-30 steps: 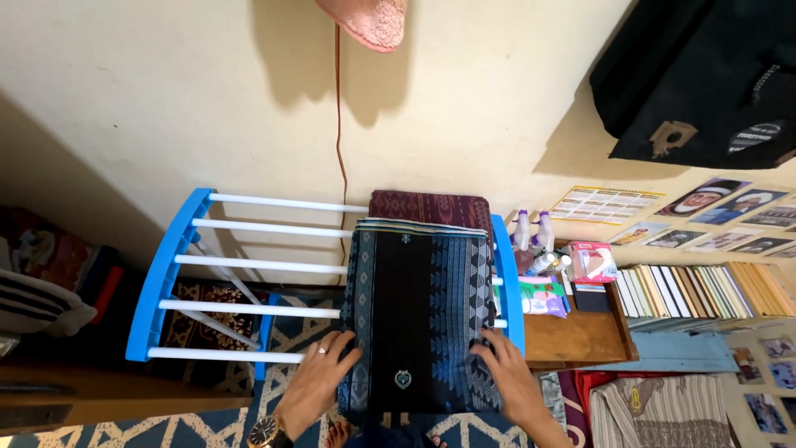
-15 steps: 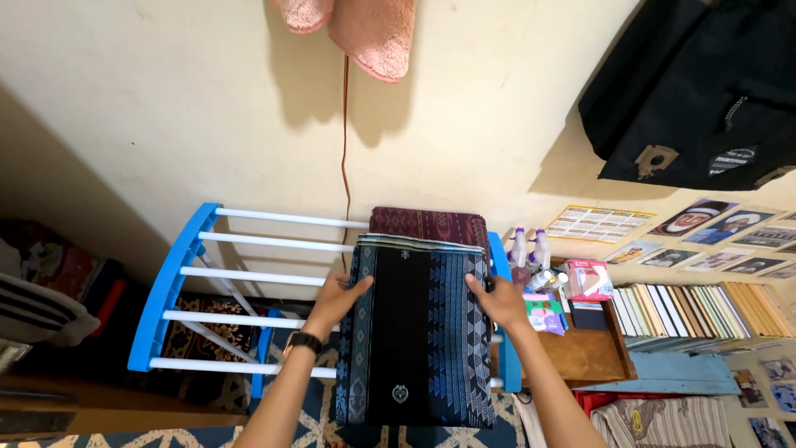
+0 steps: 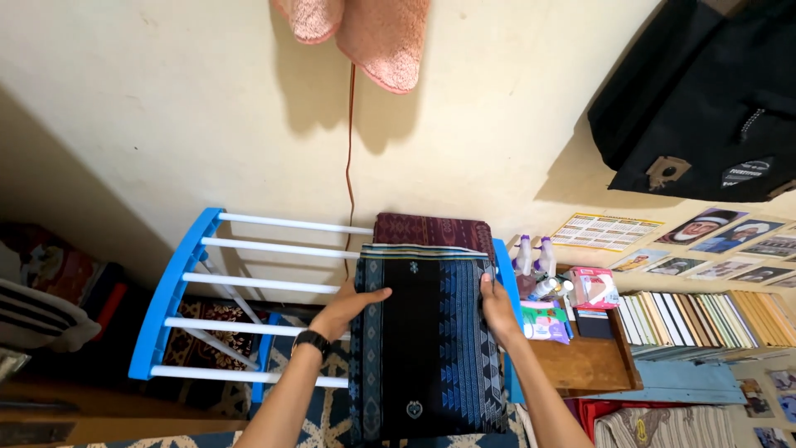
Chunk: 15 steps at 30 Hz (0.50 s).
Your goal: Folding a traditional sarong on a small laundry drying rack.
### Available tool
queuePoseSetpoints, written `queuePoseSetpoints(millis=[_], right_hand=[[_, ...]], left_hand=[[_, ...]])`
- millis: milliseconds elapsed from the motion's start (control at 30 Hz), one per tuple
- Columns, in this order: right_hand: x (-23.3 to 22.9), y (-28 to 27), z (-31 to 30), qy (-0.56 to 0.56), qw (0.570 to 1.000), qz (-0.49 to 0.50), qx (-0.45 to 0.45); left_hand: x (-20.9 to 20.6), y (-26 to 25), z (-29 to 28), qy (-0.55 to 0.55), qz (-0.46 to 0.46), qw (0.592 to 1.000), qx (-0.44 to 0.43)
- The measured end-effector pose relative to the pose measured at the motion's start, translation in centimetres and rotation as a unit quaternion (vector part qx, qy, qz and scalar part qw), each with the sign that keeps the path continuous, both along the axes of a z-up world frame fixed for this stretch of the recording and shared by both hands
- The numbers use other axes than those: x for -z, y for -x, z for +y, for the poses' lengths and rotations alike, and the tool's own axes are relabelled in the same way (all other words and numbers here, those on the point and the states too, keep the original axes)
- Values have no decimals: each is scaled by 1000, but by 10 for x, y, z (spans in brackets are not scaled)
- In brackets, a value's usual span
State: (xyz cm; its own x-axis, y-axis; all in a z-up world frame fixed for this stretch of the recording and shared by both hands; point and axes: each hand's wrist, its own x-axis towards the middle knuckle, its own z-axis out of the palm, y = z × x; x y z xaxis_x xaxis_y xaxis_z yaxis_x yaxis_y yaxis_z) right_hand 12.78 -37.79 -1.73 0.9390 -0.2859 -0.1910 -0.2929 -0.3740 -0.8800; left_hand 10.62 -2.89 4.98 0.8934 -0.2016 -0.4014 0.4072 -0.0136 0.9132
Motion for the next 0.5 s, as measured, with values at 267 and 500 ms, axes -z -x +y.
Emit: queuePoseSetpoints(millis=[267, 500], right_hand=[[-101, 51, 10, -159, 975, 11, -152], [-259, 45, 14, 13, 997, 18, -70]], left_hand=[[-64, 30, 6, 81, 58, 995, 30], [-186, 23, 23, 48, -109, 992, 50]])
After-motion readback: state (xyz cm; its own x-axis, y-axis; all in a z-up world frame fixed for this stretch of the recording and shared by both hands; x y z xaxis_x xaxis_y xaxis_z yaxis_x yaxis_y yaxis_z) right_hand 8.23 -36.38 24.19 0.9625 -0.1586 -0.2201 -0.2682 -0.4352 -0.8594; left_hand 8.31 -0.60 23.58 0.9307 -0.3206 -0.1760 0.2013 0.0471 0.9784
